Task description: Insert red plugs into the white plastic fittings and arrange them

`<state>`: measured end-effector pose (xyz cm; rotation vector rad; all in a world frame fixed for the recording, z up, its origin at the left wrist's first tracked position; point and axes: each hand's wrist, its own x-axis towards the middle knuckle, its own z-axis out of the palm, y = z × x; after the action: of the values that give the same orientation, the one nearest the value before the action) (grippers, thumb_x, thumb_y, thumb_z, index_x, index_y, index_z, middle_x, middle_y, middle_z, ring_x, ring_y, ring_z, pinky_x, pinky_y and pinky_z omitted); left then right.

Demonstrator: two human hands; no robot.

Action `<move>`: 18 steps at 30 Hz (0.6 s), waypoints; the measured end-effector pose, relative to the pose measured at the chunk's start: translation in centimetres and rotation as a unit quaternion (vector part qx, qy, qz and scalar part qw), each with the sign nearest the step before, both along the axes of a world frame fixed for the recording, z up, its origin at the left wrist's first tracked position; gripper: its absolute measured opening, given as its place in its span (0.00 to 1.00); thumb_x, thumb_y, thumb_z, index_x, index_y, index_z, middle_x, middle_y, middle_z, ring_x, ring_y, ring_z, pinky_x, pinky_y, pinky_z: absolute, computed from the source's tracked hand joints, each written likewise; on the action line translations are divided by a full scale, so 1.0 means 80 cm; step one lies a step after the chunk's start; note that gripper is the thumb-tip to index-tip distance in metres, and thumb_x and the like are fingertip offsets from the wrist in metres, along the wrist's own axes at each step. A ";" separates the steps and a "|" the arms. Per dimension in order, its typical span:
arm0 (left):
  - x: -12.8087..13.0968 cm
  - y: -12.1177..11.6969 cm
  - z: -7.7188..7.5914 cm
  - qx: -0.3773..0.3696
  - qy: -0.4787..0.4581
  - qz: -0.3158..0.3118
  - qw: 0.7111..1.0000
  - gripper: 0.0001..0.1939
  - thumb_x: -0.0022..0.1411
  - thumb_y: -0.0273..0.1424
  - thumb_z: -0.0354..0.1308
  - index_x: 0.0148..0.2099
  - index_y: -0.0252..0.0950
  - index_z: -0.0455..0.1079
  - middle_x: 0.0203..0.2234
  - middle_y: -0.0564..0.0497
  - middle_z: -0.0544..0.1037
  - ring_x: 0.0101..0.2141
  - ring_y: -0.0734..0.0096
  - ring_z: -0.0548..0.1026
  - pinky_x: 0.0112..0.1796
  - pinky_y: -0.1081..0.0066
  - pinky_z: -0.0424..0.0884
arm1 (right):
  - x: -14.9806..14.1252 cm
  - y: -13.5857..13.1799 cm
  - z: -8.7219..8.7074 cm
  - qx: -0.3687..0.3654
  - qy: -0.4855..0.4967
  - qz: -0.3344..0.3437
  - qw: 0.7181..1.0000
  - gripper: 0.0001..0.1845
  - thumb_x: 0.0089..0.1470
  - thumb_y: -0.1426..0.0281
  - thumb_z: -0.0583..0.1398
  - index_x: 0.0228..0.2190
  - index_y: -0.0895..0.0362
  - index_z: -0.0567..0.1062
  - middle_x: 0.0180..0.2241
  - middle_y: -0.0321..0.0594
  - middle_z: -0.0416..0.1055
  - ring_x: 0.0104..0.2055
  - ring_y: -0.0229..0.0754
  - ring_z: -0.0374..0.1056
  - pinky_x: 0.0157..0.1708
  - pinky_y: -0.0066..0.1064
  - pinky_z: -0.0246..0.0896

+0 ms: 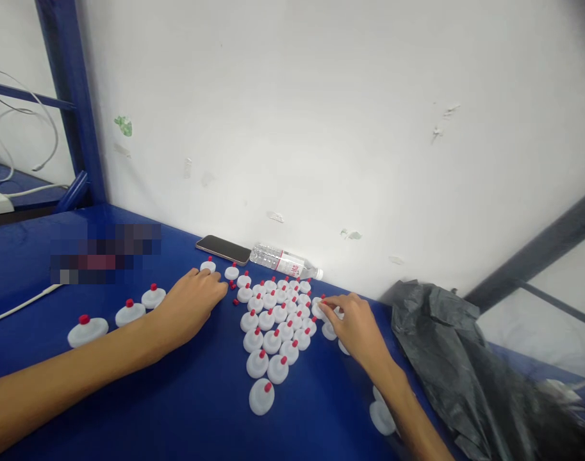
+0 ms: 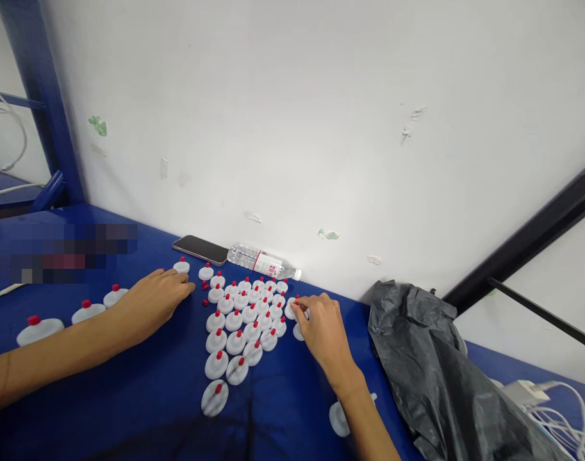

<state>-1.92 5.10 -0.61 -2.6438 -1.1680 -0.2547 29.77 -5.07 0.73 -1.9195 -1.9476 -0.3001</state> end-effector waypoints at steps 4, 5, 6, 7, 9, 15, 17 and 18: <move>0.002 -0.002 0.005 -0.017 0.029 0.017 0.999 0.18 0.56 0.11 0.49 0.42 0.32 0.73 0.39 0.40 0.77 0.43 0.48 0.75 0.44 0.54 0.68 | -0.003 -0.001 0.002 0.000 -0.004 -0.002 1.000 0.16 0.64 0.60 0.55 0.38 0.50 0.82 0.34 0.38 0.80 0.38 0.47 0.72 0.39 0.39 0.63; 0.002 -0.003 0.006 -0.020 0.033 0.020 0.999 0.19 0.56 0.11 0.49 0.42 0.32 0.73 0.39 0.40 0.77 0.44 0.48 0.75 0.45 0.53 0.68 | -0.004 -0.002 0.003 0.001 -0.005 -0.001 1.000 0.16 0.64 0.59 0.55 0.38 0.51 0.81 0.34 0.38 0.80 0.38 0.47 0.72 0.39 0.39 0.64; 0.002 -0.004 0.008 -0.024 0.036 0.023 0.999 0.19 0.56 0.11 0.48 0.42 0.32 0.73 0.39 0.40 0.77 0.44 0.48 0.75 0.45 0.53 0.68 | -0.005 -0.002 0.003 0.000 -0.007 0.001 1.000 0.17 0.64 0.59 0.55 0.38 0.51 0.81 0.34 0.38 0.80 0.38 0.47 0.72 0.39 0.38 0.64; 0.003 -0.005 0.009 -0.027 0.039 0.025 0.999 0.19 0.56 0.11 0.48 0.42 0.32 0.73 0.40 0.40 0.77 0.44 0.48 0.75 0.45 0.53 0.68 | -0.005 -0.002 0.003 0.000 -0.009 0.002 1.000 0.17 0.64 0.60 0.54 0.38 0.51 0.81 0.34 0.39 0.80 0.38 0.47 0.72 0.39 0.38 0.64; 0.004 -0.007 0.011 -0.033 0.042 0.030 0.998 0.20 0.57 0.10 0.48 0.43 0.32 0.73 0.40 0.40 0.77 0.45 0.48 0.75 0.46 0.53 0.68 | -0.005 -0.002 0.001 -0.004 -0.013 0.005 1.000 0.16 0.65 0.61 0.54 0.38 0.51 0.81 0.34 0.38 0.80 0.38 0.47 0.72 0.39 0.38 0.64; 0.004 -0.007 0.013 -0.038 0.042 0.031 0.998 0.21 0.56 0.10 0.46 0.42 0.32 0.73 0.40 0.40 0.77 0.44 0.49 0.75 0.47 0.52 0.69 | 0.002 0.001 -0.005 -0.008 -0.034 -0.003 0.999 0.15 0.65 0.64 0.54 0.40 0.53 0.80 0.36 0.41 0.80 0.40 0.49 0.71 0.41 0.39 0.63; 0.004 -0.007 0.012 -0.037 0.041 0.029 0.998 0.20 0.56 0.10 0.46 0.42 0.32 0.73 0.40 0.40 0.77 0.43 0.49 0.76 0.46 0.53 0.69 | 0.004 0.003 -0.007 -0.008 -0.044 -0.007 0.999 0.15 0.65 0.65 0.54 0.39 0.54 0.81 0.35 0.41 0.79 0.39 0.49 0.71 0.40 0.39 0.62; 0.003 -0.007 0.012 -0.037 0.040 0.029 0.998 0.20 0.56 0.10 0.46 0.42 0.32 0.73 0.40 0.40 0.77 0.43 0.49 0.76 0.45 0.53 0.69 | 0.004 0.003 -0.008 -0.009 -0.048 -0.009 0.999 0.14 0.64 0.65 0.55 0.39 0.54 0.81 0.34 0.41 0.79 0.39 0.49 0.71 0.39 0.39 0.62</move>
<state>-1.66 4.56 0.32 -2.6511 -1.2476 -0.0954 30.11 -4.81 0.11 -1.9680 -2.0016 -0.3880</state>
